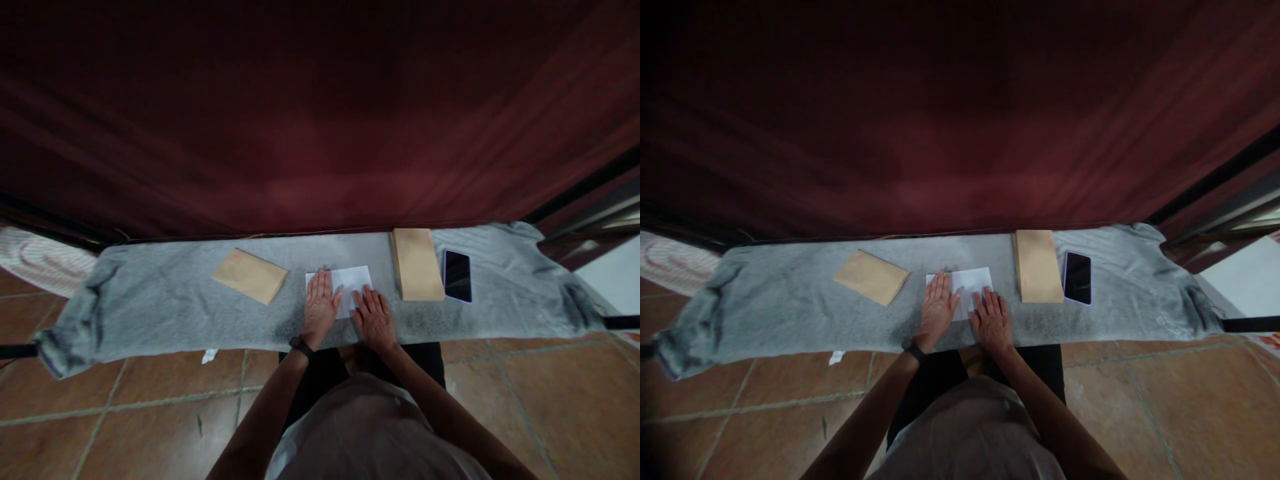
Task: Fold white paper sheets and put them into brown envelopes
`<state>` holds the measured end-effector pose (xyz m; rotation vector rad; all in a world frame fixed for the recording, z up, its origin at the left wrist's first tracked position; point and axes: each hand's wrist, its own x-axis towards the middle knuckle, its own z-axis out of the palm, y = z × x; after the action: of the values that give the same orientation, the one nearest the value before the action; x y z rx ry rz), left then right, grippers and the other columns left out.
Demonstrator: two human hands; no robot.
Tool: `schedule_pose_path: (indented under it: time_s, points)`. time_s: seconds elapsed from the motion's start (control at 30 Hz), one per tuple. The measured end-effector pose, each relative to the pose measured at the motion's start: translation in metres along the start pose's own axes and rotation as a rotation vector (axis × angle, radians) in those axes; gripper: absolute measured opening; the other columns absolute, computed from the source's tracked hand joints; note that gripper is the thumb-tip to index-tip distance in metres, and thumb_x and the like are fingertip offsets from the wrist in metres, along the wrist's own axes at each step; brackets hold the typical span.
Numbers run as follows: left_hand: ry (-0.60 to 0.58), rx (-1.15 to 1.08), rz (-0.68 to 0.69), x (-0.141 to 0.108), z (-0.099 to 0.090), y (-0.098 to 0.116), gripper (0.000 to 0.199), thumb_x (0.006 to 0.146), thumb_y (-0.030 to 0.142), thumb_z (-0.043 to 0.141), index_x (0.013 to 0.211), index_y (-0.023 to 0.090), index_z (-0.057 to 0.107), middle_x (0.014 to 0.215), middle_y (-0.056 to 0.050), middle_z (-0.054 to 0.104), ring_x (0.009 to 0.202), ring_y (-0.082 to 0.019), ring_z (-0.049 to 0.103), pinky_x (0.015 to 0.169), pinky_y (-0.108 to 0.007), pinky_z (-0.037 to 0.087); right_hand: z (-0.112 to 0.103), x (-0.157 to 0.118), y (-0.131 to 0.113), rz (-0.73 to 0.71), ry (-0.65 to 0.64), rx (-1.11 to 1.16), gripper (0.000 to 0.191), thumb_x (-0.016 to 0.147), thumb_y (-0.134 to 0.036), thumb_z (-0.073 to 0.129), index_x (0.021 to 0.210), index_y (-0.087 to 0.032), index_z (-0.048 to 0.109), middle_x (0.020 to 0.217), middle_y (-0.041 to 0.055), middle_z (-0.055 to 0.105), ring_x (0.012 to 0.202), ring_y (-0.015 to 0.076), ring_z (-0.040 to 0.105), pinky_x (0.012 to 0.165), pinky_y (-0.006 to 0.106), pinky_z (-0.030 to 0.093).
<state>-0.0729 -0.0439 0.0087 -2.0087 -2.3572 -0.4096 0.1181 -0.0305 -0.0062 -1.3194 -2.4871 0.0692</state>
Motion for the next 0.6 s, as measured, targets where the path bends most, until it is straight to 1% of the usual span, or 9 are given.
schedule_pose_path:
  time_s: [0.07,0.1,0.17,0.23,0.33,0.43,0.53,0.6]
  points:
    - [-0.043,-0.008,0.015,0.008,0.005,0.006,0.066,0.104,0.046,0.032,0.153,0.001,0.036,0.161,-0.022,0.033,0.153,-0.031,0.025,0.124,-0.050,0.025,-0.001,0.000,0.000,-0.003,0.009,0.006,0.053,0.104,-0.039,0.047,0.153,-0.021,0.043,0.163,0.0145,0.034,0.144,0.0312,0.040,0.119,0.050,0.026]
    - [-0.055,-0.005,0.008,0.010,0.008,0.005,0.067,0.104,0.046,0.032,0.153,0.001,0.035,0.161,-0.022,0.033,0.153,-0.031,0.025,0.124,-0.050,0.025,-0.001,0.000,0.000,-0.005,0.010,0.009,0.053,0.104,-0.039,0.047,0.153,-0.021,0.043,0.163,0.0145,0.034,0.144,0.0311,0.040,0.119,0.050,0.026]
    - [-0.059,0.005,-0.015,0.012,0.011,-0.001,0.067,0.104,0.047,0.032,0.154,0.002,0.033,0.161,-0.021,0.033,0.153,-0.031,0.025,0.124,-0.051,0.025,-0.001,-0.001,0.000,-0.004,0.014,0.014,0.053,0.103,-0.039,0.047,0.153,-0.021,0.043,0.163,0.0144,0.034,0.144,0.0309,0.040,0.119,0.049,0.026]
    - [-0.047,0.014,-0.037,0.010,0.013,-0.012,0.068,0.104,0.047,0.032,0.155,0.003,0.031,0.162,-0.021,0.033,0.154,-0.030,0.024,0.124,-0.050,0.025,0.000,-0.001,0.000,-0.001,0.016,0.017,0.054,0.103,-0.040,0.048,0.153,-0.021,0.043,0.162,0.0143,0.035,0.144,0.0308,0.040,0.119,0.049,0.026]
    - [-0.024,0.024,-0.062,0.004,0.011,-0.027,0.069,0.104,0.048,0.031,0.155,0.003,0.031,0.162,-0.021,0.033,0.153,-0.030,0.025,0.124,-0.050,0.025,0.001,-0.001,0.000,0.005,0.010,0.025,0.055,0.103,-0.040,0.048,0.154,-0.021,0.041,0.163,0.0142,0.034,0.145,0.0309,0.039,0.119,0.050,0.026]
    - [-0.013,0.020,-0.085,0.000,0.008,-0.037,0.069,0.104,0.048,0.032,0.155,0.003,0.031,0.162,-0.021,0.033,0.153,-0.031,0.026,0.124,-0.050,0.025,0.000,-0.001,0.000,0.015,-0.015,0.034,0.057,0.103,-0.040,0.048,0.156,-0.022,0.039,0.163,0.0137,0.033,0.146,0.0314,0.038,0.119,0.050,0.025]
    - [-0.014,0.002,-0.106,-0.002,0.004,-0.040,0.069,0.103,0.046,0.033,0.155,0.001,0.031,0.161,-0.023,0.033,0.152,-0.032,0.028,0.124,-0.052,0.024,-0.003,0.000,-0.001,0.022,-0.042,0.035,0.057,0.103,-0.039,0.048,0.157,-0.022,0.037,0.164,0.0132,0.032,0.146,0.0318,0.037,0.119,0.051,0.025]
    - [0.013,-0.007,-0.126,-0.003,0.000,-0.035,0.068,0.104,0.045,0.032,0.155,0.000,0.029,0.161,-0.025,0.032,0.152,-0.033,0.027,0.123,-0.055,0.024,-0.005,0.000,-0.001,0.023,-0.051,0.033,0.057,0.103,-0.038,0.048,0.156,-0.022,0.038,0.164,0.0132,0.032,0.146,0.0318,0.038,0.119,0.050,0.025]
